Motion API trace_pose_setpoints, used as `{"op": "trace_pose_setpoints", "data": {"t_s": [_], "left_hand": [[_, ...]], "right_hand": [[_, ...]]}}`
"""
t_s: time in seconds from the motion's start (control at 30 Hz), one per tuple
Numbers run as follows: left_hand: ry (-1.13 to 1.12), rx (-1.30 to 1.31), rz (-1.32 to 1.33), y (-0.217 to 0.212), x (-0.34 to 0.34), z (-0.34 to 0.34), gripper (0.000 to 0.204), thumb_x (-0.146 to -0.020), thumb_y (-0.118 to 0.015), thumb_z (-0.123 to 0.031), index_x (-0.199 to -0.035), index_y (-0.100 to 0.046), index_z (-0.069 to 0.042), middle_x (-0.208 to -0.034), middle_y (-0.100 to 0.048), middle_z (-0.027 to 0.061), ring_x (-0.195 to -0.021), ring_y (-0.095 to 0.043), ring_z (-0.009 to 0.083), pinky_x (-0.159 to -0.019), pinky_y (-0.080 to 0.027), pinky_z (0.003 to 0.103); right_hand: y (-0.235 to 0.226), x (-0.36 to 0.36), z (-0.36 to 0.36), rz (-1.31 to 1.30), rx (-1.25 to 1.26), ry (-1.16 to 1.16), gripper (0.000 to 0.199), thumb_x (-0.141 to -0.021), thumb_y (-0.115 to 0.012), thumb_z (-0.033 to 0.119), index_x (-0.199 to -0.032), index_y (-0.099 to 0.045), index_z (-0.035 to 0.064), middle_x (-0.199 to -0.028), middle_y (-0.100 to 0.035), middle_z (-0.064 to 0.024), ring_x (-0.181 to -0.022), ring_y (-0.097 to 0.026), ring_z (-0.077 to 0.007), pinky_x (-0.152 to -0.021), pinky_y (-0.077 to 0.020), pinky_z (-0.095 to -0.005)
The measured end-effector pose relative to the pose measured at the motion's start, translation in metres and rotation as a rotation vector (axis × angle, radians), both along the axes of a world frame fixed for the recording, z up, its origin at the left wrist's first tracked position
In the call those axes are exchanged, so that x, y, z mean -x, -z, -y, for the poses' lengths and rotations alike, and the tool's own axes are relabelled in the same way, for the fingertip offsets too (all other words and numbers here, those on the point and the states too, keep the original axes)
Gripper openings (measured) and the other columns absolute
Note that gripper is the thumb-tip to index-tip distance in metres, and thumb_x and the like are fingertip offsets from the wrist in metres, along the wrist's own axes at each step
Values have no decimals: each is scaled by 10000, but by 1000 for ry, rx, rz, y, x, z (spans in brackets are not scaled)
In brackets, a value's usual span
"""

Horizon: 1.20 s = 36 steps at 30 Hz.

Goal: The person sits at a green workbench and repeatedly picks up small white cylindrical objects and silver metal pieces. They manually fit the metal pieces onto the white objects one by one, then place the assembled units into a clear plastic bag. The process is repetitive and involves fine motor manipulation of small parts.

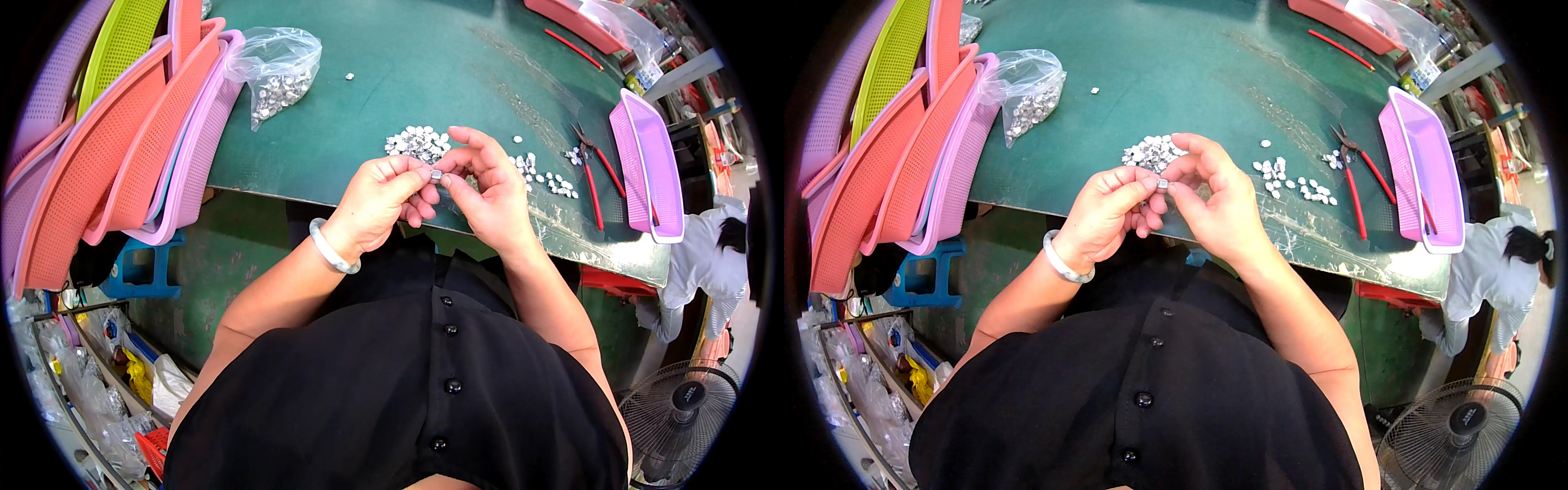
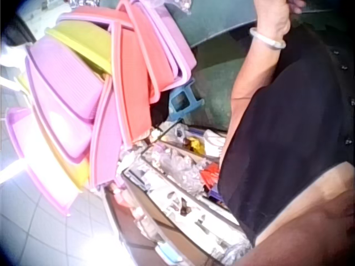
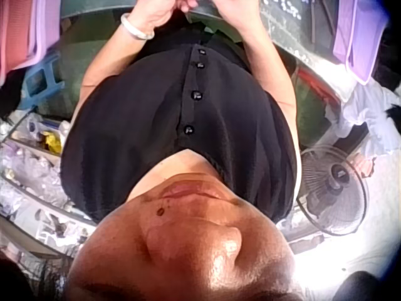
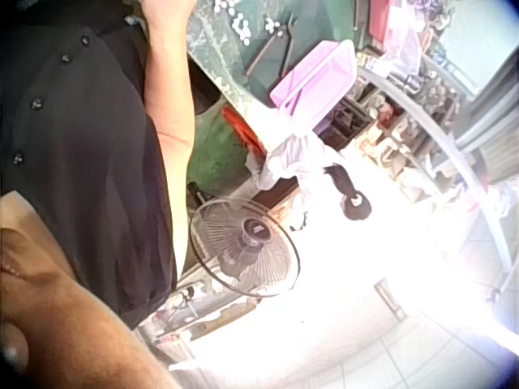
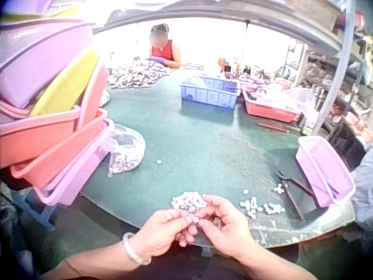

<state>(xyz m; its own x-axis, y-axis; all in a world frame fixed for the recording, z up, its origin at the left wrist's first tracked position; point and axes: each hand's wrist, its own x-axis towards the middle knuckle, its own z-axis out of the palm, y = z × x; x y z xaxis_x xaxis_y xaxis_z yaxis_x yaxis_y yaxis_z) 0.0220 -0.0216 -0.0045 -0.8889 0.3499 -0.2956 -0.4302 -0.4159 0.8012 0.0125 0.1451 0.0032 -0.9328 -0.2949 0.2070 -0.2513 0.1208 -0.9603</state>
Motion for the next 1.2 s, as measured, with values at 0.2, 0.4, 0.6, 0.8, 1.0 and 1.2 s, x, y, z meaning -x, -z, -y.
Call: {"op": "trace_pose_setpoints", "data": {"t_s": [0.2, 0.4, 0.6, 0.8, 1.0, 1.2], "left_hand": [[-17, -63, -5, 1, 0, 0, 159, -887, -493, -109, -941, -578, 13, -794, -618, 83, -653, -610, 143, -561, -507, 233], [-37, -165, 59, 3, 3, 2, 176, -894, -473, -131, -930, -566, 14, -831, -615, 103, -702, -614, 163, -597, -515, 252], [-181, -255, 43, 8, 0, 6, 209, -912, -442, -205, -837, -526, -29, -797, -579, 91, -662, -552, 158, -555, -444, 253], [-183, -343, 32, 11, -1, 7, 204, -908, -451, -214, -820, -520, -43, -778, -559, 86, -632, -511, 140, -532, -395, 239], [-171, -309, 40, 10, -1, 7, 206, -908, -454, -217, -823, -524, -43, -770, -559, 73, -621, -509, 135, -525, -395, 241], [-176, -259, 84, 8, 1, 6, 135, -886, -502, -169, -832, -538, -51, -729, -582, 54, -594, -549, 130, -505, -427, 236]], "right_hand": [[-3, -2, 1, -142, -69, -7, 480, -763, -545, -82, -1215, -425, 24, -871, -590, -56, -832, -548, -113, -774, -429, -260], [2, 0, 3, -165, -24, -11, 475, -758, -544, -89, -1205, -440, 31, -875, -593, -51, -827, -551, -112, -764, -436, -255], [6, 9, 3, -282, -207, 105, 432, -741, -558, -79, -1152, -483, 32, -844, -590, -65, -819, -568, -158, -732, -454, -288], [3, 11, 8, -348, -540, 126, 429, -685, -602, -19, -1098, -502, 33, -804, -580, -103, -779, -532, -291, -698, -426, -388], [6, 14, 13, -401, -586, 133, 448, -676, -600, -10, -1108, -491, 31, -785, -573, -83, -783, -524, -279, -724, -405, -386], [7, 13, 6, -391, -525, 149, 422, -676, -571, -27, -1088, -509, 40, -744, -567, -62, -757, -528, -260, -712, -394, -368]]}}
